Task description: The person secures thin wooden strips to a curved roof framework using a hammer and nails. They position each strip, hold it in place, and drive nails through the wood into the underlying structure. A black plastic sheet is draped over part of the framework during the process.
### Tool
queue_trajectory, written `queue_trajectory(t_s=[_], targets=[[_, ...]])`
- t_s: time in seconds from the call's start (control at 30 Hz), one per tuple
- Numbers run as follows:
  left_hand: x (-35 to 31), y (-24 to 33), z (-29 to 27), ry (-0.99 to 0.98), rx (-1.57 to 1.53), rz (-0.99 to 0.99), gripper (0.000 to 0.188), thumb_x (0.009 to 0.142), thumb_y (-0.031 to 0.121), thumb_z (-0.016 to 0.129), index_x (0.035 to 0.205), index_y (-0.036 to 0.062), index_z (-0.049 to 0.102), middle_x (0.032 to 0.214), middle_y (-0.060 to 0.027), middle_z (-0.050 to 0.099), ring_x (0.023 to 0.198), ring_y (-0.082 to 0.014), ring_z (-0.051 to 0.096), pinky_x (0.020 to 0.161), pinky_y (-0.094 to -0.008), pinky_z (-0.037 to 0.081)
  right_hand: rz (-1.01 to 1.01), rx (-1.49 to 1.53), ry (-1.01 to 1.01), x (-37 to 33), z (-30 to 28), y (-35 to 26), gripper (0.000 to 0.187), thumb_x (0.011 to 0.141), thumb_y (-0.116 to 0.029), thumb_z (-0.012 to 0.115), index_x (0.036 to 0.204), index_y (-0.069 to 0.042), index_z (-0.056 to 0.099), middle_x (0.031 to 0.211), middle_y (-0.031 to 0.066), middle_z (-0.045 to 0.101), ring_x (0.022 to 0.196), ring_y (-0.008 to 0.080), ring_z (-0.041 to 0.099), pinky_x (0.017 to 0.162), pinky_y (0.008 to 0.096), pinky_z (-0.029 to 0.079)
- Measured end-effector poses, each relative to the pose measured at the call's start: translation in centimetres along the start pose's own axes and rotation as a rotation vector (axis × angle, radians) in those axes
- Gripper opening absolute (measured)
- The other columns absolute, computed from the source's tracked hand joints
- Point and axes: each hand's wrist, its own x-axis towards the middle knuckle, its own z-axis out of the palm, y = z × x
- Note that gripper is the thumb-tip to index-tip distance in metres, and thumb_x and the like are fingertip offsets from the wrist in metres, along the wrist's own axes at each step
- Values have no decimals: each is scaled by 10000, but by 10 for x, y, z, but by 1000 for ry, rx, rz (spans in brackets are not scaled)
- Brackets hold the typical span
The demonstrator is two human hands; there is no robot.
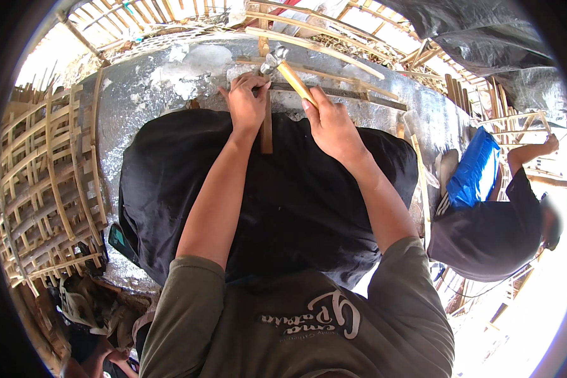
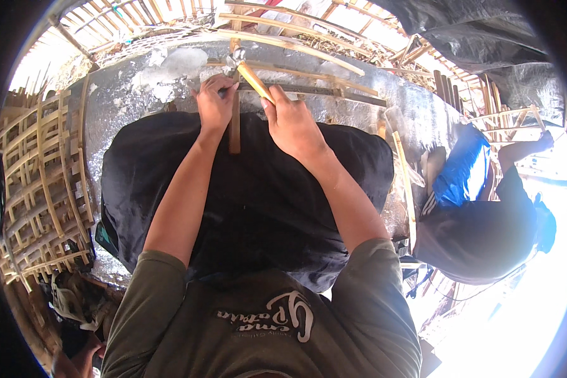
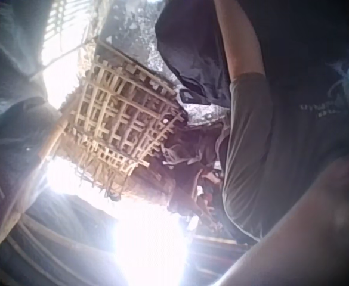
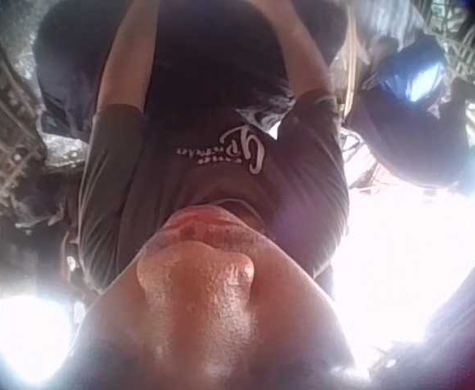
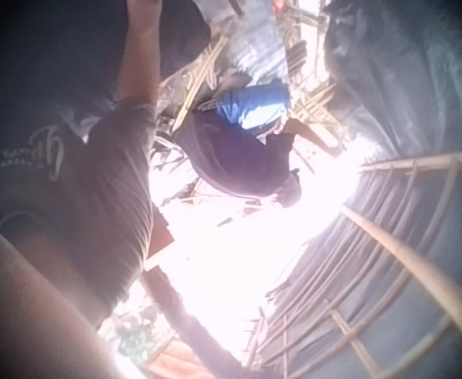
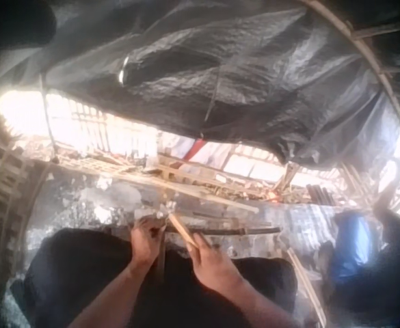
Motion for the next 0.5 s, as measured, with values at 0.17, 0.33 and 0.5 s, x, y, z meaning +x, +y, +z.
queue_trajectory(t_s=[0.17,0.33,0.5], targets=[[1,-3,-2,-61,-59,-38,55,846,127,790,875,102,750,1101,-10,731,1213,-261,603,1140,-781,148,25,12,8,-5,6,-3,165,1029,-181,561,1066,-28,510,720,305,622,719,536,621,615,612,480],[1,1,-3,-68,-60,-55,50,849,123,788,869,96,751,1104,-17,731,1229,-259,598,1145,-779,136,69,-50,-24,-8,13,-2,168,1056,-192,539,1082,-29,510,732,278,619,726,514,624,605,591,445],[2,-5,0,-74,-66,-38,59,844,126,792,867,92,750,1104,-25,736,1242,-264,596,1136,-786,144,37,-6,48,-9,15,-4,150,1044,-175,544,1069,-31,510,705,280,619,715,514,632,612,597,480]])
